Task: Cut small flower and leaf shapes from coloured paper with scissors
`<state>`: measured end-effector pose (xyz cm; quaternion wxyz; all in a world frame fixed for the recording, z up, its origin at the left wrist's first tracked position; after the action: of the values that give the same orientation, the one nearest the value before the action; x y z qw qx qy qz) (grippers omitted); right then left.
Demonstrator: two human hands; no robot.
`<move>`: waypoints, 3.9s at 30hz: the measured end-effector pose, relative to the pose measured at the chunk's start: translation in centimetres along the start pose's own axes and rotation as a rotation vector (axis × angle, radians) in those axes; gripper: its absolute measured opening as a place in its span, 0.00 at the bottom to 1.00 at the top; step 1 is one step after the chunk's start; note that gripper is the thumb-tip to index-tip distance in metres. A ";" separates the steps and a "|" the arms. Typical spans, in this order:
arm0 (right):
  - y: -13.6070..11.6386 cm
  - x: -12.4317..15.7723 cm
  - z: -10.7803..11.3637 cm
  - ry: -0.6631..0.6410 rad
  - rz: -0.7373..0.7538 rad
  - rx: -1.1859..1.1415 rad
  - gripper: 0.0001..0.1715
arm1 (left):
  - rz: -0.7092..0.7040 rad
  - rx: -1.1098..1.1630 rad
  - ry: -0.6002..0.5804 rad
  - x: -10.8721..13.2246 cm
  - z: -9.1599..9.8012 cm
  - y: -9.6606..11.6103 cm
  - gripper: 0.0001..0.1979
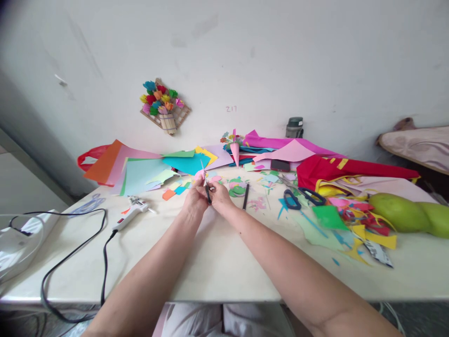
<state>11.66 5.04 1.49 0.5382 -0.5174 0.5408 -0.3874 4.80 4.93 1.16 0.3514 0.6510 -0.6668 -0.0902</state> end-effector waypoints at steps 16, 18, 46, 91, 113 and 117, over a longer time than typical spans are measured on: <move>-1.8 -0.6 3.0 -0.039 -0.080 0.046 0.23 | -0.447 -0.440 -0.289 -2.4 1.2 5.3 0.19; -1.9 -0.9 3.7 -0.002 -0.072 0.063 0.25 | -0.466 -0.514 -0.349 -2.4 1.1 5.3 0.18; -2.8 -1.4 4.7 0.148 0.043 0.042 0.19 | -0.306 -0.819 -0.474 -1.4 0.3 2.6 0.13; -2.3 -0.4 3.8 -0.352 -0.086 0.216 0.22 | -0.441 -0.432 -0.319 -1.8 0.9 4.6 0.19; -1.4 -0.5 3.3 -0.415 -0.093 0.359 0.21 | -0.358 -0.467 -0.281 -2.3 1.3 4.2 0.19; -1.1 -0.6 3.2 -0.396 -0.087 0.369 0.21 | -0.369 -0.501 -0.237 -2.0 1.4 4.3 0.18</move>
<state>14.88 5.85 2.32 0.7016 -0.4990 0.3227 -0.3932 0.35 6.90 1.92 0.3984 0.6391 -0.5311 -0.3884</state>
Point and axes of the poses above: each hand's wrist, its own x-axis away from the middle knuckle, its own z-axis out of the back of the hand, y = z × x, the point moved 6 cm from there along -x, towards the middle knuckle, and after that the axes turned 1 degree about -x, right-handed, at the moved point
